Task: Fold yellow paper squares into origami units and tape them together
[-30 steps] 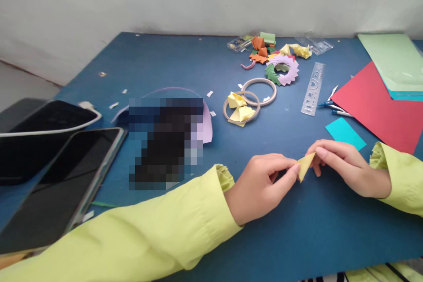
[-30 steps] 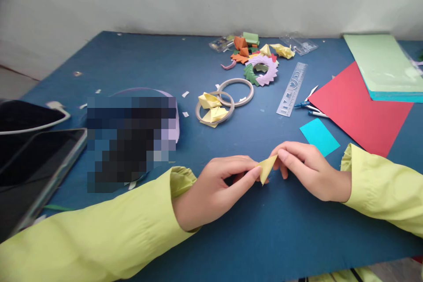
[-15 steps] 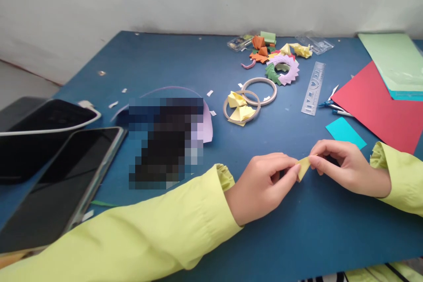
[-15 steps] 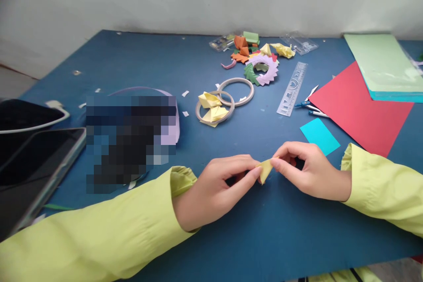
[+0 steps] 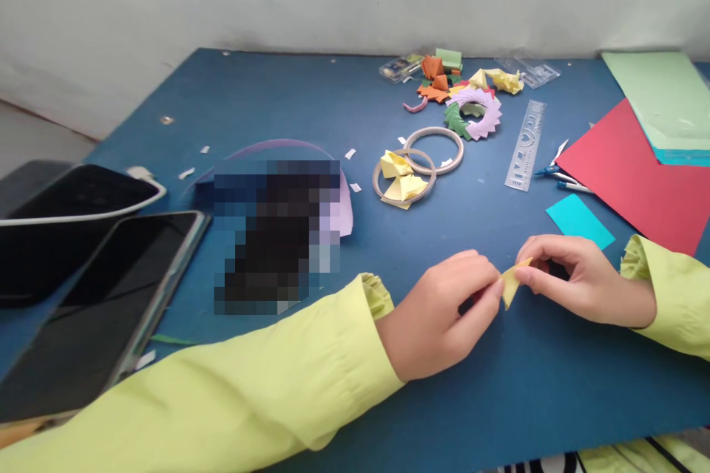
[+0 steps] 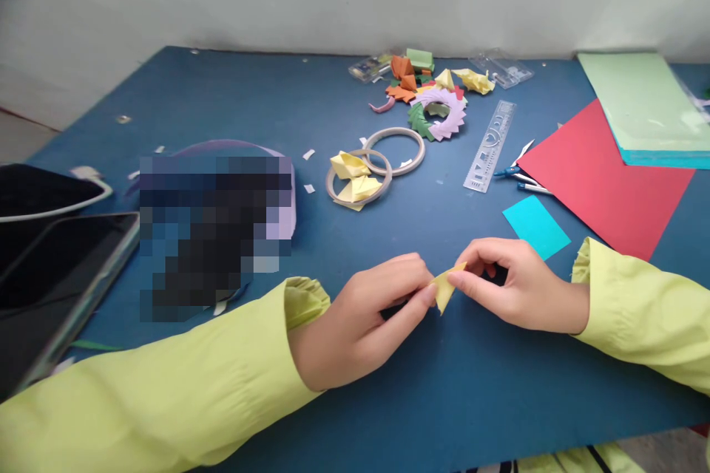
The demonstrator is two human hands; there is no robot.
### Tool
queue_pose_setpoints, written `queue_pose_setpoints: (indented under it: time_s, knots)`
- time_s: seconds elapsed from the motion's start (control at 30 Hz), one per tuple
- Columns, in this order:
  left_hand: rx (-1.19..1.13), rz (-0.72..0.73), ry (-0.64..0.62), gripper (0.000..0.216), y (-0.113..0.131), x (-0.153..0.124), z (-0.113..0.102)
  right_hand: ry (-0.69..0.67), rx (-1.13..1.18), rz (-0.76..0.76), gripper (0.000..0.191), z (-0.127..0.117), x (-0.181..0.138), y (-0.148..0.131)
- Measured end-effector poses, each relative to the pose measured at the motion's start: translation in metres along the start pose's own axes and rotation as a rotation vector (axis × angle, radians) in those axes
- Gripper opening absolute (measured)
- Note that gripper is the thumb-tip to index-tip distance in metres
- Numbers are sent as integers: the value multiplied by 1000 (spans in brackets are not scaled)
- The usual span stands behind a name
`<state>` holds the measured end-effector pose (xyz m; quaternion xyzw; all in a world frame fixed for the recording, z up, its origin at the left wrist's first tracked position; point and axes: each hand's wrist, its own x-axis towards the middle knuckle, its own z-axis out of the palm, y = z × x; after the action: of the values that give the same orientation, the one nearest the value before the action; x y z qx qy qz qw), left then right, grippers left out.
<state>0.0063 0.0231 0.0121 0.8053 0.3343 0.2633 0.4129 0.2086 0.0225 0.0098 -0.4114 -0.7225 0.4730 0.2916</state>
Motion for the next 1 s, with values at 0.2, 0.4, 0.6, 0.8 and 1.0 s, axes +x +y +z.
queue_pose_setpoints:
  time_s: [0.2, 0.4, 0.6, 0.8, 1.0]
  knots:
    - [-56, -58, 1, 27, 0, 3, -3, -80, -19, -59, 16, -1, 1, -1]
    - [-106, -86, -18, 28, 0, 4, -3, -103, -41, -88, 18, -2, 1, -1]
    - [-131, -99, -17, 27, 0, 4, -2, -100, -62, -87, 19, -1, 2, -2]
    - [-137, -128, -5, 28, 0, 5, -2, -93, -83, -109, 16, -1, 2, -1]
    - [-148, -145, -16, 29, 0, 5, -2, -93, -89, -123, 16, -1, 2, 0]
